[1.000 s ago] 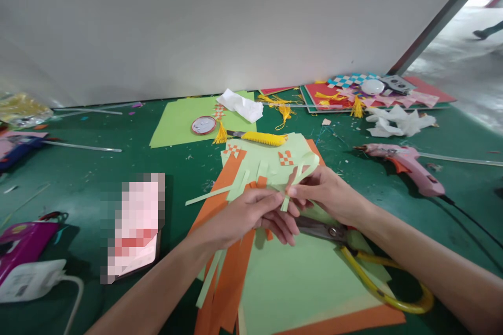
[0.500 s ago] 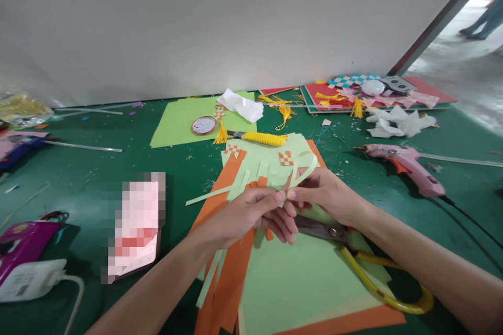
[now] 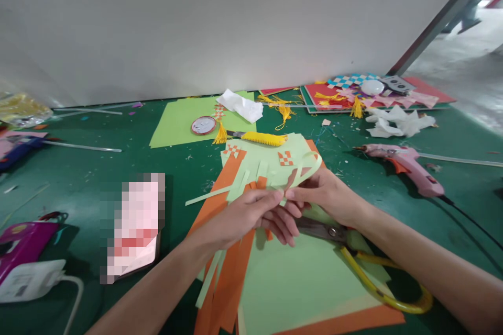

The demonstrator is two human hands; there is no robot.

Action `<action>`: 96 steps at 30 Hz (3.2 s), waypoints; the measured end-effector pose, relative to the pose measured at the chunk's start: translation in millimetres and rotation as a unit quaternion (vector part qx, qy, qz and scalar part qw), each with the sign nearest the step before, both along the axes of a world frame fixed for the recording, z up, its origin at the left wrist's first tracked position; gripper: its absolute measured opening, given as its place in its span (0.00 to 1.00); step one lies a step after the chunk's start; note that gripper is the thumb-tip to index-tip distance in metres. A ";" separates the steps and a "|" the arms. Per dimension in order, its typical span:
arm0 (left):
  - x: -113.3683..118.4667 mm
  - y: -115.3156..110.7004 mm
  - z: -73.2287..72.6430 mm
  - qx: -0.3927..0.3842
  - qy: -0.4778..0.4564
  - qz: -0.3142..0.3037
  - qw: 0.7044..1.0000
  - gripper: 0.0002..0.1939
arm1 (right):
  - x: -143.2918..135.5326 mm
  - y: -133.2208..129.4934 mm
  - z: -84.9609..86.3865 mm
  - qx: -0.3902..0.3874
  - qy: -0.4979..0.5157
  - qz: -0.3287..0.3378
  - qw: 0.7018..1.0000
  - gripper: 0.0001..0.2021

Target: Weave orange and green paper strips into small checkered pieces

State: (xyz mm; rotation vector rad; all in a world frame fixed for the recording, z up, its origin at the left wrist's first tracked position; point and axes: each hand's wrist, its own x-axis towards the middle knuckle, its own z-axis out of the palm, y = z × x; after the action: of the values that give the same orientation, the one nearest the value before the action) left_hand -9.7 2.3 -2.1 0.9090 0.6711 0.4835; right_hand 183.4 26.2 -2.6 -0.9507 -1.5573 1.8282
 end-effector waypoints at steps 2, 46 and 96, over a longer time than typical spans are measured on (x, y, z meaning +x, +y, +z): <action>-0.3 0.0 0.2 0.002 0.000 -0.004 1.000 0.20 | 0.9 0.0 -1.9 0.001 -0.008 -0.004 1.000 0.13; 4.6 -2.5 8.2 0.207 0.174 0.211 0.939 0.11 | 0.3 -9.9 -8.5 0.508 -0.184 -0.135 0.831 0.10; -0.1 -7.2 8.6 0.218 0.105 0.167 0.956 0.06 | 0.8 -8.6 4.9 -0.087 0.079 0.053 0.992 0.09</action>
State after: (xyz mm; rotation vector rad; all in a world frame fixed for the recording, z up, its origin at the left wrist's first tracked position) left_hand -9.8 -4.9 6.5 1.2819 0.9396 0.8675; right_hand 184.3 17.5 2.3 -0.7898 -1.3951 2.0869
